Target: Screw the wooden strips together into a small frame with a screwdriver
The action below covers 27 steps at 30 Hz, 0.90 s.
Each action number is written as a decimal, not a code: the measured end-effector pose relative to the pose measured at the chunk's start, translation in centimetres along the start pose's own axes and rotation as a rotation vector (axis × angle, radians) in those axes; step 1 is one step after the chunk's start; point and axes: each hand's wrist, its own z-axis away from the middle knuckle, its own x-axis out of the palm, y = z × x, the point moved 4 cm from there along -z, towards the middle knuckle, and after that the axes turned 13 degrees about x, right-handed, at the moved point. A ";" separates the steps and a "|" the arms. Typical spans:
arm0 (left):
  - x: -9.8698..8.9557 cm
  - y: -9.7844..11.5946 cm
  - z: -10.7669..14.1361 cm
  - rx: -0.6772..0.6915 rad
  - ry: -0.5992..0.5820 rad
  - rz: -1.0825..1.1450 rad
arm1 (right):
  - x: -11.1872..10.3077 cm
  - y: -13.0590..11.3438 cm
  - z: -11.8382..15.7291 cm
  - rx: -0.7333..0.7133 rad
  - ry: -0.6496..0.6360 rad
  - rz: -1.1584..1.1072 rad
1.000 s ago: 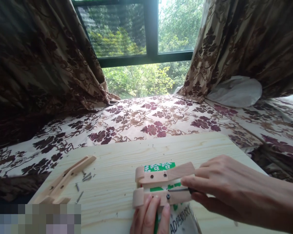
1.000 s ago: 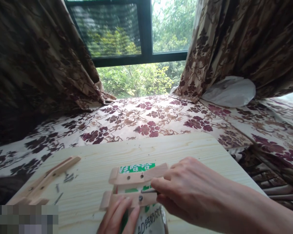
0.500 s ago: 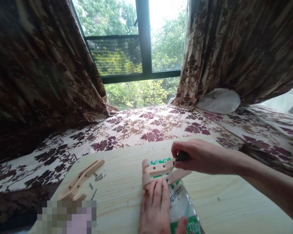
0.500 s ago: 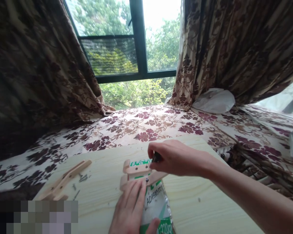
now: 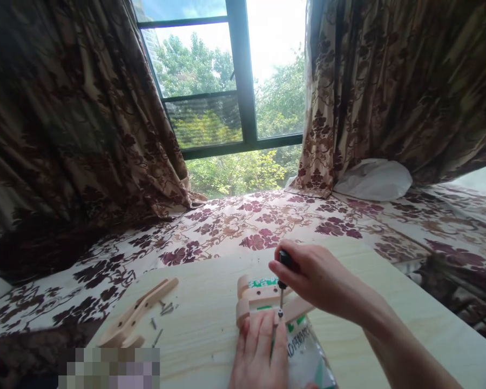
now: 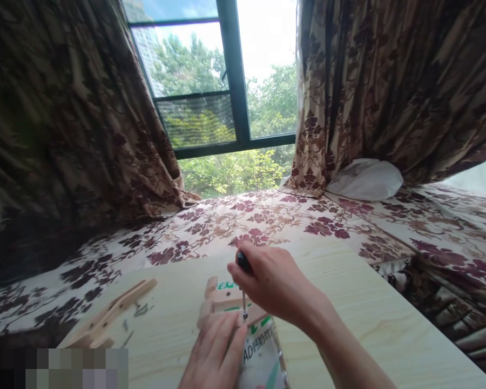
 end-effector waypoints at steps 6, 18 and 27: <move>1.4 -0.1 0.3 0.021 0.110 -0.099 | 0.5 -0.4 0.3 0.003 -0.026 0.017; 1.6 0.5 0.2 -0.052 0.063 0.030 | 0.9 -0.3 0.2 -0.018 0.014 0.070; 1.8 0.5 -0.7 -0.090 0.100 -0.157 | 1.4 0.3 -0.2 -0.038 0.014 -0.004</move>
